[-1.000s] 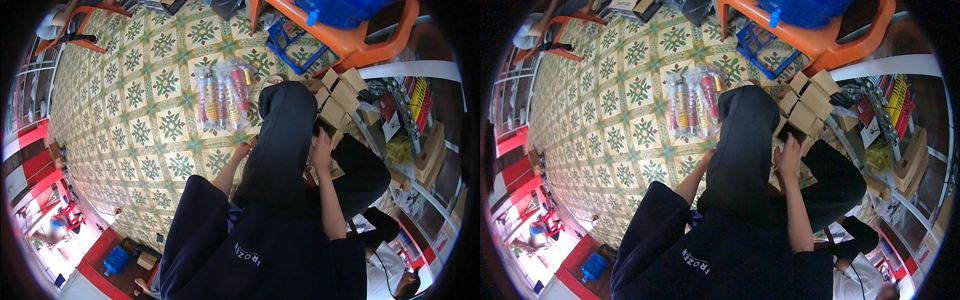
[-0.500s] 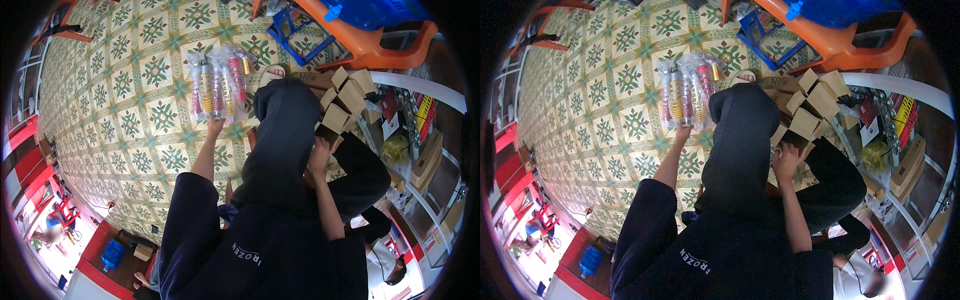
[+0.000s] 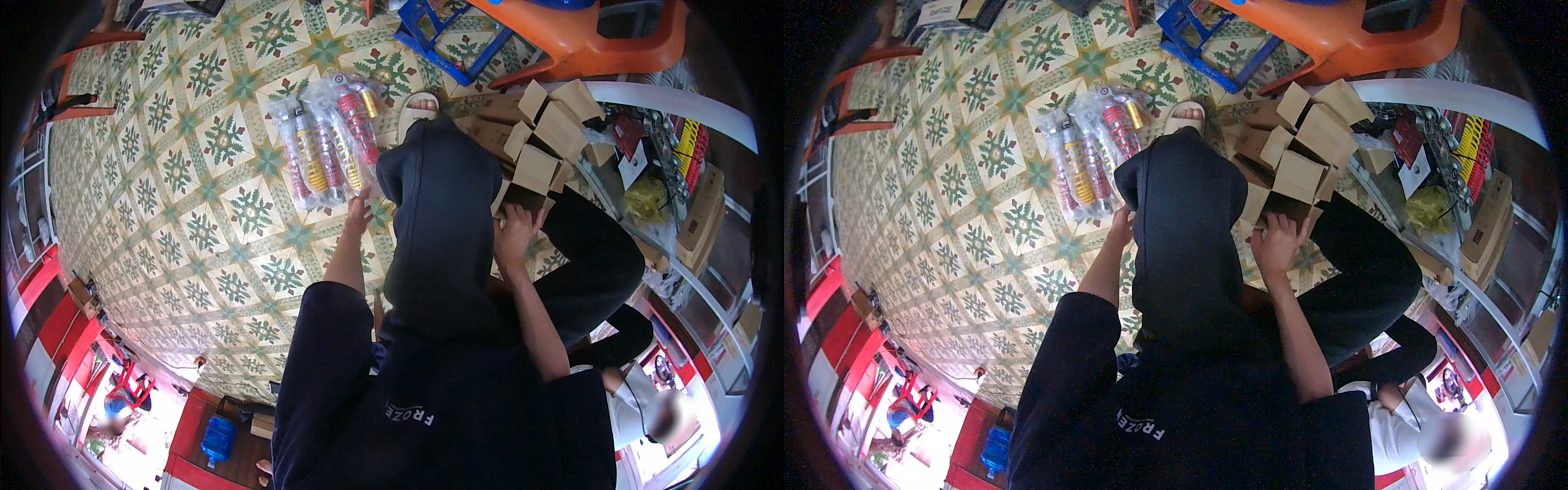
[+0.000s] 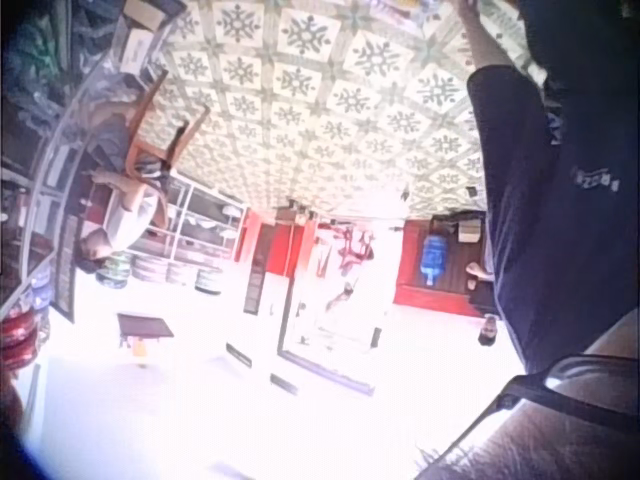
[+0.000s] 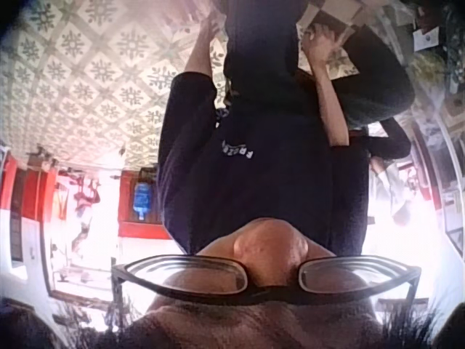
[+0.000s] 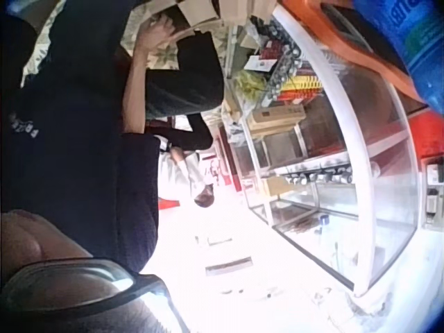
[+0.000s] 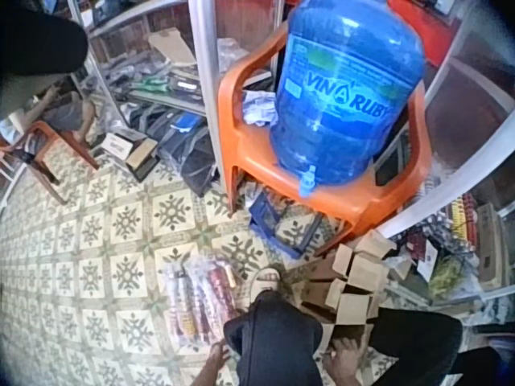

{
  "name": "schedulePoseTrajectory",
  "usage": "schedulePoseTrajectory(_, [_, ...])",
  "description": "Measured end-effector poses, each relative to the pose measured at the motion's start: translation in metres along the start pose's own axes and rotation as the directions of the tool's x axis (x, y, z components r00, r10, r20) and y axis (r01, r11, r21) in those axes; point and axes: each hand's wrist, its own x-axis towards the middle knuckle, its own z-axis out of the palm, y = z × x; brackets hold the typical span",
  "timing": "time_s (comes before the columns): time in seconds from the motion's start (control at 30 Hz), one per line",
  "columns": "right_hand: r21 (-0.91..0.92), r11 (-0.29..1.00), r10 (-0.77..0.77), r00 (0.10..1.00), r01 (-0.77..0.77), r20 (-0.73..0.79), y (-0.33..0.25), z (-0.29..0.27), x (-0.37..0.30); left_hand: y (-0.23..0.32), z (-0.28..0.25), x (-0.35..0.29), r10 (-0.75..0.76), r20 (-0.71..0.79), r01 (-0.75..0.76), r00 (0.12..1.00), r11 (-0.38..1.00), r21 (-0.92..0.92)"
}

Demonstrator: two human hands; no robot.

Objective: The person wraps motorcycle shock absorbers in bubble wrap and places them into cardboard boxes, then stacks the filled boxes on a shelf.

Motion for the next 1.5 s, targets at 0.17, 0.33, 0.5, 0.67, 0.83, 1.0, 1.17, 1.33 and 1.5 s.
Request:
schedulePoseTrajectory(0.17, [0.016, 0.998, -0.062, 0.998, 0.062, 0.008, -0.005, 0.009, 0.005, -0.040, -0.035, 0.029, -0.024, -0.157, -0.026, 0.987, 0.950, -0.311])
schedulePoseTrajectory(0.33, [-0.022, 0.999, 0.044, 0.999, -0.045, -0.021, 0.009, 0.004, -0.007, -0.001, 0.007, 0.027, -0.122, -0.247, 0.132, 0.961, 0.991, 0.026])
schedulePoseTrajectory(0.5, [0.003, 1.000, 0.001, 1.000, -0.001, 0.007, 0.008, 0.003, 0.010, -0.032, -0.032, 0.059, -0.013, -0.442, 0.080, 0.897, 0.988, 0.134])
schedulePoseTrajectory(0.67, [0.011, 0.999, 0.031, 0.999, -0.031, 0.034, 0.010, 0.000, 0.012, -0.059, -0.030, 0.080, 0.277, -0.481, -0.102, 0.832, 0.929, 0.357])
schedulePoseTrajectory(0.83, [0.033, 0.998, 0.058, 0.997, -0.060, 0.042, 0.016, 0.003, 0.010, -0.032, -0.007, 0.069, 0.116, -0.402, -0.042, 0.908, 0.981, 0.188])
schedulePoseTrajectory(1.0, [0.053, 0.997, 0.057, 0.997, -0.060, 0.051, 0.014, 0.001, 0.013, -0.016, 0.005, 0.058, 0.074, -0.345, -0.036, 0.936, 0.993, 0.115])
schedulePoseTrajectory(1.17, [0.061, 0.998, 0.029, 1.000, -0.029, 0.005, 0.014, 0.001, 0.009, 0.004, 0.009, 0.046, 0.088, -0.321, -0.067, 0.943, 0.995, 0.075])
schedulePoseTrajectory(1.33, [0.060, 0.998, 0.032, 0.999, -0.030, -0.023, 0.014, 0.005, 0.002, 0.031, 0.005, 0.027, 0.128, -0.317, -0.130, 0.940, 0.991, 0.014])
schedulePoseTrajectory(1.5, [0.076, 0.993, 0.090, 0.996, -0.089, -0.008, 0.022, 0.002, -0.003, 0.075, 0.001, 0.011, 0.043, -0.168, -0.090, 0.985, 0.955, -0.283])
